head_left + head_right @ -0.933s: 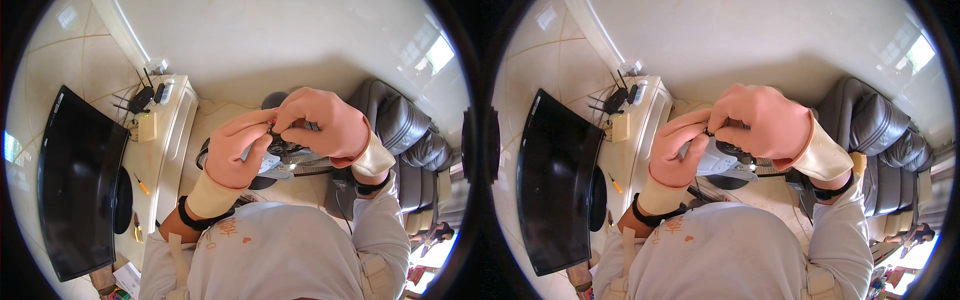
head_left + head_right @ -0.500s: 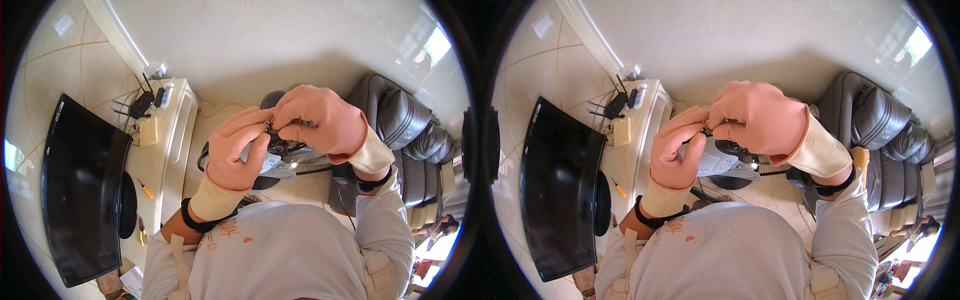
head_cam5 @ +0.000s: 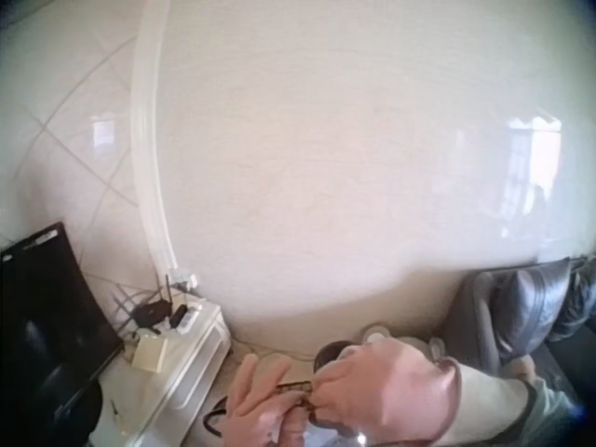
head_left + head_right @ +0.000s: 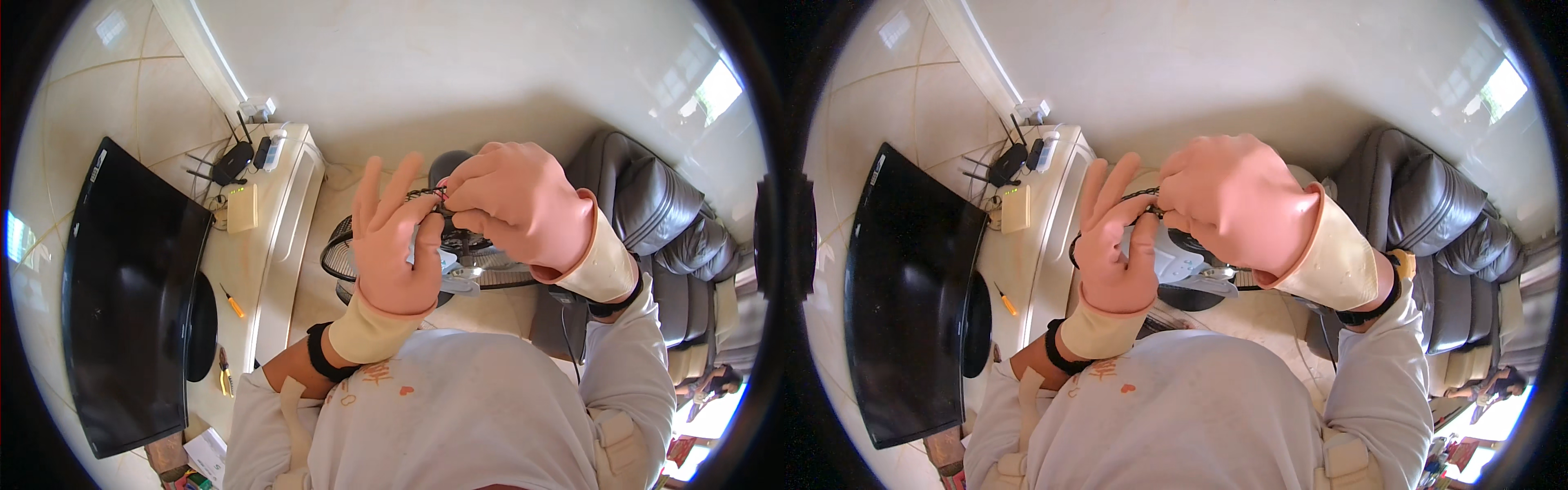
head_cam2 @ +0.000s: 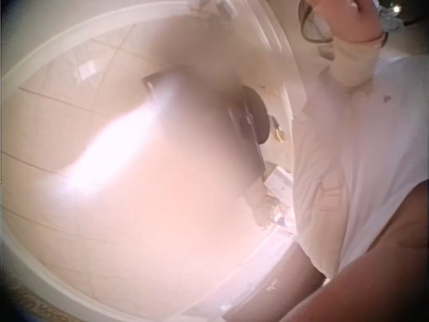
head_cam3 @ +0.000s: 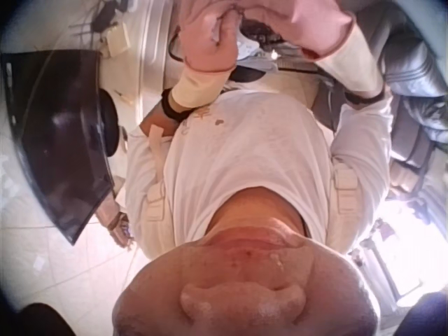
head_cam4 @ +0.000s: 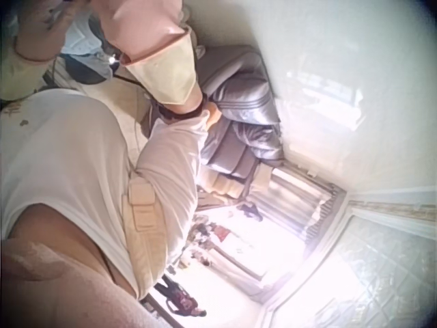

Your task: The person removes the guard rim from a fan, loosens its fastener with a screwdriver, takes off the rubber gloves, and separates the ends of the rim ring by hand.

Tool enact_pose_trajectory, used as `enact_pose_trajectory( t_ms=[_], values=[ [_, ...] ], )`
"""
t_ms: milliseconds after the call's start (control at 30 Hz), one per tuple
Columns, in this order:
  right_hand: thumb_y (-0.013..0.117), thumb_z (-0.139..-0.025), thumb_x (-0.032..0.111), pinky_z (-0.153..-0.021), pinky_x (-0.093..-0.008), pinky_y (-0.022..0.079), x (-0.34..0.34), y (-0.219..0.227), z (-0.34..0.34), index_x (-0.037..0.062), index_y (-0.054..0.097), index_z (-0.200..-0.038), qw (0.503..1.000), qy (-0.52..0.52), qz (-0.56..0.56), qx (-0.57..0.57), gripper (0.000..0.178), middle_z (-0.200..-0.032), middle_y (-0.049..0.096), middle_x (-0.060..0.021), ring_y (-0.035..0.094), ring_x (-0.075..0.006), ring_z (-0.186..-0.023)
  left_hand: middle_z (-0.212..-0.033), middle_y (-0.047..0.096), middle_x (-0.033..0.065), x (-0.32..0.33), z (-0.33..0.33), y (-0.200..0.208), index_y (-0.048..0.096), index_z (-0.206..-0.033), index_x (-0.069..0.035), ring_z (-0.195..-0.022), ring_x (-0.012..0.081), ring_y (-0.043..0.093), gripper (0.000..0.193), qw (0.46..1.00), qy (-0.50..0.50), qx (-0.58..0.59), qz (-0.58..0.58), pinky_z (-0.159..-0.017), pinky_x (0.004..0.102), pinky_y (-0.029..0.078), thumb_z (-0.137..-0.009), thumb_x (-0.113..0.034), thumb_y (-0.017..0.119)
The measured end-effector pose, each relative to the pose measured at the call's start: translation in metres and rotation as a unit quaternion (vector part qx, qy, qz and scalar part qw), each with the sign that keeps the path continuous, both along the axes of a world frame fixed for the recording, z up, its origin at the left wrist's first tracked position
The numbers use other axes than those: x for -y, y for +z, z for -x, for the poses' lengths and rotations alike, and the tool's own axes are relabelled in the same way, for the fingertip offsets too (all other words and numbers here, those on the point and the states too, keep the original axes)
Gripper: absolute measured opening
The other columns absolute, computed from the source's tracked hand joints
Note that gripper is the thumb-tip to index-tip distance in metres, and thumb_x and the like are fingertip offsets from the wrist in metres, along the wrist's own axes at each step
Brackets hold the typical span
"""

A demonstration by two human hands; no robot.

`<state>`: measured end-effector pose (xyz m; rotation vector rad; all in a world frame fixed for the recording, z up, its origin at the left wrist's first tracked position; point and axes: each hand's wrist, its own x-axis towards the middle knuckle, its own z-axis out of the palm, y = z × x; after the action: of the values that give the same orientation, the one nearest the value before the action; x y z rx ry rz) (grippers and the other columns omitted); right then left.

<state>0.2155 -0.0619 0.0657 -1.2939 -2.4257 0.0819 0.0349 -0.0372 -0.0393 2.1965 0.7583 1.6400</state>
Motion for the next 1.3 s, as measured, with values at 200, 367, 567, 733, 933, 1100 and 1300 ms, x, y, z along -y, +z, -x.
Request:
enact_pose_trajectory(
  t_ms=[200,367,567,733,933,1100,1300],
  values=[
    [0.074,-0.079,0.009,-0.065,-0.0447,0.051,0.001,-0.013,-0.012,0.0081,0.070,-0.083,0.989,0.052,-0.014,-0.137,0.006,-0.083,0.067,-0.0073,0.063,-0.0333,-0.080,-0.133,0.063,0.0201,-0.001,0.010,0.008,0.064,-0.116,-0.001,-0.122,0.0525,0.052,0.029,0.998,-0.040,-0.054,0.004,-0.100,0.0526,0.043,-0.087,0.002,0.060],
    [0.076,-0.075,-0.001,-0.070,-0.0389,0.054,0.002,-0.006,-0.015,0.0027,0.075,-0.090,0.988,0.048,0.043,-0.143,0.015,-0.097,0.073,-0.0117,0.068,-0.0293,-0.081,-0.131,0.065,0.0193,-0.024,0.025,0.027,0.070,-0.112,0.006,-0.120,0.0310,0.061,0.028,0.909,-0.313,0.014,0.276,-0.103,0.0387,0.046,-0.086,0.006,0.062],
    [0.075,-0.079,0.006,-0.076,-0.0407,0.054,0.001,-0.004,-0.016,0.0068,0.074,-0.092,0.982,0.044,0.088,-0.159,0.013,-0.096,0.071,-0.0100,0.066,-0.0318,-0.091,-0.124,0.071,0.0157,-0.047,0.028,0.047,0.073,-0.101,0.009,-0.108,0.0209,0.066,0.025,0.825,-0.358,-0.029,0.437,-0.096,0.0332,0.051,-0.077,0.002,0.068],
    [0.075,-0.078,0.005,-0.076,-0.0408,0.054,-0.001,-0.005,-0.017,0.0063,0.074,-0.091,0.985,0.040,0.101,-0.137,0.013,-0.095,0.071,-0.0101,0.066,-0.0311,-0.092,-0.122,0.072,0.0153,-0.051,0.028,0.049,0.074,-0.101,0.008,-0.107,0.0208,0.067,0.026,0.795,-0.375,-0.030,0.475,-0.095,0.0341,0.052,-0.077,0.000,0.069],
    [0.076,-0.077,0.005,-0.077,-0.0411,0.054,-0.001,-0.006,-0.017,0.0058,0.074,-0.091,0.989,0.045,0.064,-0.124,0.014,-0.095,0.071,-0.0102,0.067,-0.0312,-0.092,-0.113,0.074,0.0123,-0.028,0.017,0.026,0.073,-0.097,0.003,-0.103,0.0289,0.069,0.019,0.938,-0.261,0.009,0.230,-0.090,0.0376,0.053,-0.079,0.001,0.067],
    [0.076,-0.077,0.004,-0.077,-0.0412,0.054,0.002,-0.007,-0.014,0.0058,0.073,-0.090,0.990,0.049,0.039,-0.124,0.014,-0.095,0.070,-0.0105,0.066,-0.0314,-0.092,-0.104,0.075,0.0095,-0.008,0.004,0.014,0.070,-0.092,-0.003,-0.104,0.0411,0.066,0.015,0.996,-0.084,0.011,0.019,-0.085,0.0442,0.054,-0.079,0.003,0.067],
    [0.076,-0.077,0.006,-0.075,-0.0414,0.054,0.005,-0.004,-0.011,0.0050,0.073,-0.090,0.991,0.027,0.032,-0.129,0.013,-0.094,0.071,-0.0090,0.066,-0.0312,-0.091,-0.105,0.075,0.0132,-0.002,-0.004,0.008,0.070,-0.095,-0.001,-0.107,0.0427,0.065,0.017,0.997,-0.028,0.057,0.035,-0.104,0.0496,0.048,-0.081,0.004,0.064]
  ],
)
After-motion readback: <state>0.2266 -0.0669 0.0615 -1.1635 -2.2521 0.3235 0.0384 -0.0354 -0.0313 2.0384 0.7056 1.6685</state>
